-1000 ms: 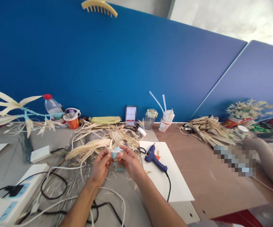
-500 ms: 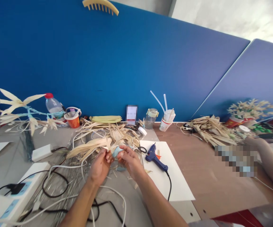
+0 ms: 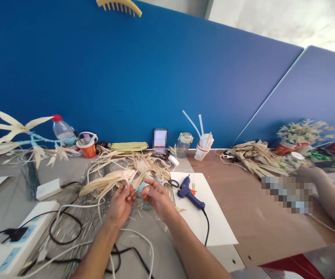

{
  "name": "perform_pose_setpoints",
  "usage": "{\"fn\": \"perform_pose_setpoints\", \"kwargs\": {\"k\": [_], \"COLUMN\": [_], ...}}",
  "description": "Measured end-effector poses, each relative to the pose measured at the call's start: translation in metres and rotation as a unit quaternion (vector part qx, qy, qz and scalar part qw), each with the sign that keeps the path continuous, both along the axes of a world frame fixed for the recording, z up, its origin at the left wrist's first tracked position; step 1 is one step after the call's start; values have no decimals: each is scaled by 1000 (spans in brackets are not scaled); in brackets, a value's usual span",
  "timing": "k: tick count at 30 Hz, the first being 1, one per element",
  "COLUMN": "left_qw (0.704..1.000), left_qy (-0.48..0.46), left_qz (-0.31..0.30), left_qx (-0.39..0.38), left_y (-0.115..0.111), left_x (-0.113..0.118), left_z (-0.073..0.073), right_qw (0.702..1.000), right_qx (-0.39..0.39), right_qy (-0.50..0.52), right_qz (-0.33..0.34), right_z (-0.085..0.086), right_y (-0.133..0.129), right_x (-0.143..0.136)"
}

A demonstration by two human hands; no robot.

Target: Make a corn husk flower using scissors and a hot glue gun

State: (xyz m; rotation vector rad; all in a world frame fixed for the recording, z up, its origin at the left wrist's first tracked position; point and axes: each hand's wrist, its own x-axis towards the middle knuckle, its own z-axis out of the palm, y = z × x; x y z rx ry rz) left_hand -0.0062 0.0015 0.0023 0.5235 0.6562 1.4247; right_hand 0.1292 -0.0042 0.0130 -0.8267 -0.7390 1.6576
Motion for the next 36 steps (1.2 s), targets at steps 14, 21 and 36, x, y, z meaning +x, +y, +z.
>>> {"fn": "perform_pose_setpoints", "kwargs": {"k": [14,21,36], "left_qw": [999,996,978], "left_qy": [18,25,188], "left_qz": [-29,-72,-68], "left_qx": [8,47,58], "left_y": [-2,-4,-2], "left_x": [0,-1,5], "left_z": [2,1,-16], "right_qw": [1000,1000,978], "right_qx": [5,14,109], "right_qy": [-10,-3,-172], "right_qz": [-4,-5,-42], "right_z": [-3,1,11], "right_y": [1,-1,3], "right_x": [-1,0,14]}}
